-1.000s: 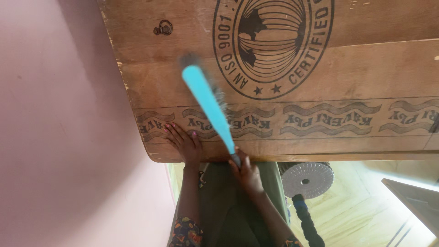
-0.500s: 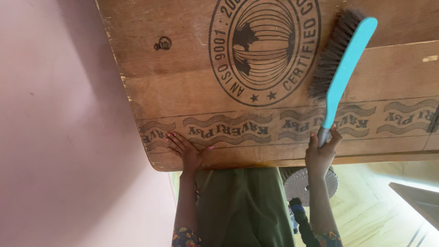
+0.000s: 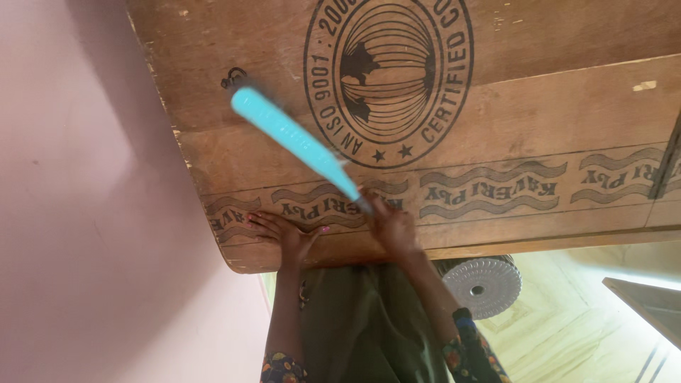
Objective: The person uses a blue brush to sweep the surface of a large wooden table. They move the brush back and forth across the table, covering different areas to remove dust or debris.
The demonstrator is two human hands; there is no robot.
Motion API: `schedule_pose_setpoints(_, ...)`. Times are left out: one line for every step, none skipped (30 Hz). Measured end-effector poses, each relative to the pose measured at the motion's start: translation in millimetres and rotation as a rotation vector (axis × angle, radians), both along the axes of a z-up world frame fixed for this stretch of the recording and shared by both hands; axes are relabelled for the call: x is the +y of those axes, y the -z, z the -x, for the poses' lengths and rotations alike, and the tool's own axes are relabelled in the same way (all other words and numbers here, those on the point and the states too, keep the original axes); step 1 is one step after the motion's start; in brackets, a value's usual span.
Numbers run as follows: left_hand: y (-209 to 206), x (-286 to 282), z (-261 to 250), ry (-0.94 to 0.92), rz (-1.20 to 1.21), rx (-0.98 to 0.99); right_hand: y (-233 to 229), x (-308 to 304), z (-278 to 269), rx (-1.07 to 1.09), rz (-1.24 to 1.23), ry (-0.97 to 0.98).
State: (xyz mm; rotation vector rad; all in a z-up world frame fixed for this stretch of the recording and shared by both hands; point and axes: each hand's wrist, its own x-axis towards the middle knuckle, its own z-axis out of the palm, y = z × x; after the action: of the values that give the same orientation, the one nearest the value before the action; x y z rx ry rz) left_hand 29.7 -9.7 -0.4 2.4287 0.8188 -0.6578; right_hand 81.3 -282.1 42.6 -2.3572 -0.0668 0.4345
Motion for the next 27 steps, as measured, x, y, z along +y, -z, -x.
schedule_pose_setpoints(1,0,0,0.004,-0.008,-0.010,7,-21,-14,0.225,0.178,0.024)
schedule_pose_setpoints(0,-1,0,0.008,-0.015,-0.020,10,-49,-26,0.090,0.082,0.164)
schedule_pose_setpoints(0,-2,0,0.011,-0.023,-0.034,10,-80,-38,0.200,0.076,0.329)
schedule_pose_setpoints(-2,-2,1,0.002,0.000,-0.015,9,-108,-54,0.239,0.087,0.450)
schedule_pose_setpoints(-2,-1,0,-0.010,0.021,-0.002,4,-130,-65,0.117,0.039,0.524)
schedule_pose_setpoints(-3,-1,-1,-0.021,0.043,0.010,-6,-152,-73,0.060,0.065,0.580)
schedule_pose_setpoints(-3,0,-3,-0.022,0.045,0.002,-15,-164,-81,0.005,0.086,0.633)
schedule_pose_setpoints(-2,-1,-4,-0.024,0.047,-0.006,-21,-167,-87,0.024,0.052,0.677)
schedule_pose_setpoints(-2,-1,-4,-0.025,0.047,-0.008,-28,-168,-88,0.049,0.019,0.721)
schedule_pose_setpoints(-1,0,-5,-0.024,0.029,0.023,-31,-164,-91,0.075,-0.015,0.764)
schedule_pose_setpoints(1,-1,-6,-0.024,0.012,0.056,-28,-150,-95,0.106,0.014,0.744)
schedule_pose_setpoints(2,-1,-8,-0.025,-0.005,0.089,-23,-135,-98,0.136,0.043,0.725)
schedule_pose_setpoints(5,-3,-11,-0.035,0.011,0.031,-20,-114,-96,0.232,-0.011,0.677)
schedule_pose_setpoints(7,-5,-17,-0.046,0.028,-0.028,-17,-87,-90,0.326,-0.065,0.627)
schedule_pose_setpoints(8,-8,-21,-0.060,0.044,-0.086,-17,-62,-84,0.360,-0.002,0.489)
schedule_pose_setpoints(7,-11,-28,0.046,-0.002,-0.099,-18,-33,-78,0.511,-0.125,0.476)
schedule_pose_setpoints(9,-13,-42,0.150,-0.048,-0.118,-21,-7,-74,0.190,-0.077,0.316)
schedule_pose_setpoints(9,-16,-56,0.255,-0.094,-0.136,-23,11,-74,-0.129,-0.028,0.151)
schedule_pose_setpoints(9,-22,-67,0.283,-0.061,-0.184,-24,21,-79,-0.064,-0.097,0.122)
schedule_pose_setpoints(9,-29,-78,0.311,-0.027,-0.232,-26,29,-83,0.002,-0.165,0.092)
schedule_pose_setpoints(10,-35,-90,0.348,0.007,-0.285,-27,33,-90,0.061,-0.232,0.069)
schedule_pose_setpoints(10,-40,-97,0.367,-0.047,-0.281,-26,30,-99,0.065,-0.197,0.068)
schedule_pose_setpoints(10,-46,-100,0.386,-0.100,-0.273,-23,21,-109,0.071,-0.161,0.068)
schedule_pose_setpoints(10,-48,-103,0.405,-0.153,-0.266,-20,11,-120,0.079,-0.125,0.069)
schedule_pose_setpoints(10,-48,-103,0.418,-0.185,-0.263,-16,-3,-129,0.243,-0.118,0.165)
schedule_pose_setpoints(12,-47,-103,0.432,-0.217,-0.261,-11,-20,-138,0.408,-0.111,0.259)
schedule_pose_setpoints(13,-45,-102,0.448,-0.249,-0.256,-8,-40,-145,0.370,-0.181,0.378)
